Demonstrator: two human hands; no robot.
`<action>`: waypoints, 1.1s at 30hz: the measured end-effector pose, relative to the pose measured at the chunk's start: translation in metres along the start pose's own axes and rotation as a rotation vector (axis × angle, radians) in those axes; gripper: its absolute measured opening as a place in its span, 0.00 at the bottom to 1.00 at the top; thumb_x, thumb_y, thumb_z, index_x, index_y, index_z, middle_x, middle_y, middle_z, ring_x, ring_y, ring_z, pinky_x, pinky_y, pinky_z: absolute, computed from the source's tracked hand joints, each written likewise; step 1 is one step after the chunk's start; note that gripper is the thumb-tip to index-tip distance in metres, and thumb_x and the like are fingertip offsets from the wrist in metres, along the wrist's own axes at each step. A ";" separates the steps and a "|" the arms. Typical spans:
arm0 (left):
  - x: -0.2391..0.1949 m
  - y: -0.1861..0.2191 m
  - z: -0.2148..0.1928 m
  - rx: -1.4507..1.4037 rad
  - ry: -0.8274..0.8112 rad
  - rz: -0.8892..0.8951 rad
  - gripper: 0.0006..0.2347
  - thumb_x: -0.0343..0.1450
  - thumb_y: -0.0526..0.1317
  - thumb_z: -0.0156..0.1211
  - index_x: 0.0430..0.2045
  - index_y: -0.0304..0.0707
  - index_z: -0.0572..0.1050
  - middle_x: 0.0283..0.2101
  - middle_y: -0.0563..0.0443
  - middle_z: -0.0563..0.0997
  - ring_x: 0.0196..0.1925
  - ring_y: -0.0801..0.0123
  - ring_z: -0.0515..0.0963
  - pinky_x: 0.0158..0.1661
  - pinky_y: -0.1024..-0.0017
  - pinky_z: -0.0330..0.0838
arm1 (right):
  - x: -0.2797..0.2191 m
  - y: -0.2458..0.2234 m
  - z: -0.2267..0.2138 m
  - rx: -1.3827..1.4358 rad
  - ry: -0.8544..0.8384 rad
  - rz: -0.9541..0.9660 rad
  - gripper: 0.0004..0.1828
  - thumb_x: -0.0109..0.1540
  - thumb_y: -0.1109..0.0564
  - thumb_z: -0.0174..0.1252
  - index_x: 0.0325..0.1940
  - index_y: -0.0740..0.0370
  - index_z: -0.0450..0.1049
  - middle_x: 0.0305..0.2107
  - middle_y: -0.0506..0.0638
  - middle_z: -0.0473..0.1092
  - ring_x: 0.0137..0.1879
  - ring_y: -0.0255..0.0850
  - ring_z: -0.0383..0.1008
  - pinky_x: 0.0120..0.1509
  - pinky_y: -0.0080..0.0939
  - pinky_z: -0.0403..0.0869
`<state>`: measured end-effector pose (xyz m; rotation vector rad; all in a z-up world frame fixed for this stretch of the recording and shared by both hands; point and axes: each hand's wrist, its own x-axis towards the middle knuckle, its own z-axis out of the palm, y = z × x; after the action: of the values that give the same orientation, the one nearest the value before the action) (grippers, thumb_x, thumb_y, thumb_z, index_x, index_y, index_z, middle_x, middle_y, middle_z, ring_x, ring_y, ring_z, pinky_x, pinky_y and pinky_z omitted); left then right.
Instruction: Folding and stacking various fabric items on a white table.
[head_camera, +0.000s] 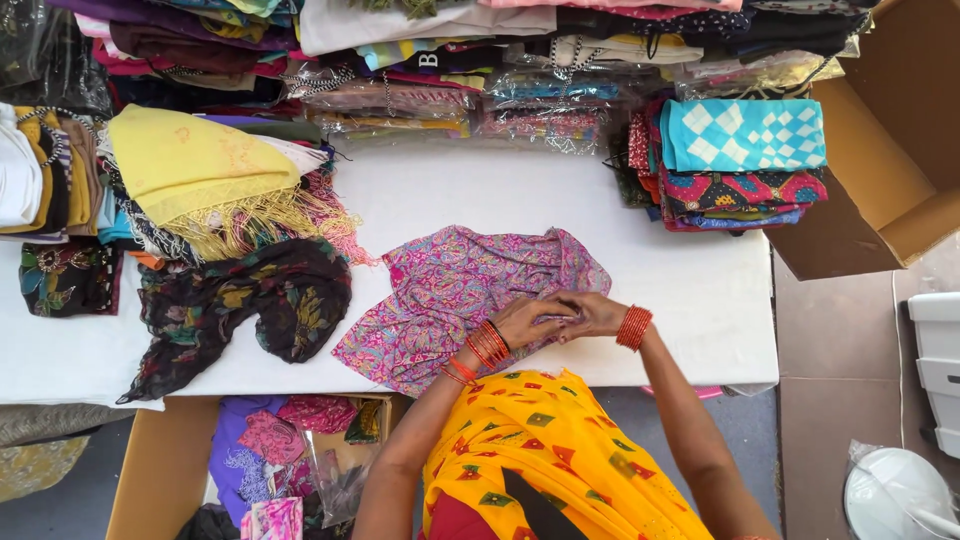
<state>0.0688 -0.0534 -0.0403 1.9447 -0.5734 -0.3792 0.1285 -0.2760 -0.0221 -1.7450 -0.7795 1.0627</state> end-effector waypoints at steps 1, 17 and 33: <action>-0.003 0.016 -0.014 0.016 -0.100 -0.140 0.16 0.71 0.45 0.61 0.53 0.52 0.81 0.41 0.39 0.85 0.40 0.50 0.85 0.45 0.61 0.79 | -0.001 0.010 -0.005 -0.170 -0.056 0.129 0.39 0.53 0.48 0.73 0.65 0.58 0.65 0.52 0.53 0.75 0.60 0.42 0.75 0.66 0.44 0.76; -0.096 -0.084 -0.046 0.252 0.076 -0.047 0.21 0.61 0.49 0.70 0.42 0.32 0.80 0.34 0.34 0.82 0.35 0.45 0.83 0.36 0.55 0.77 | -0.138 0.062 -0.100 -0.480 0.611 0.342 0.15 0.53 0.51 0.71 0.42 0.55 0.83 0.41 0.49 0.79 0.46 0.42 0.78 0.43 0.44 0.79; -0.148 -0.078 -0.092 0.418 0.189 -0.543 0.14 0.63 0.45 0.69 0.38 0.37 0.83 0.31 0.37 0.84 0.34 0.48 0.84 0.41 0.53 0.76 | -0.113 0.168 -0.073 -1.023 0.926 0.889 0.06 0.62 0.50 0.68 0.41 0.50 0.81 0.37 0.52 0.79 0.42 0.52 0.80 0.46 0.53 0.76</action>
<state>0.0088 0.1252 -0.0701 2.5034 0.0172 -0.4281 0.1553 -0.4627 -0.1266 -3.2343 0.1876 0.1286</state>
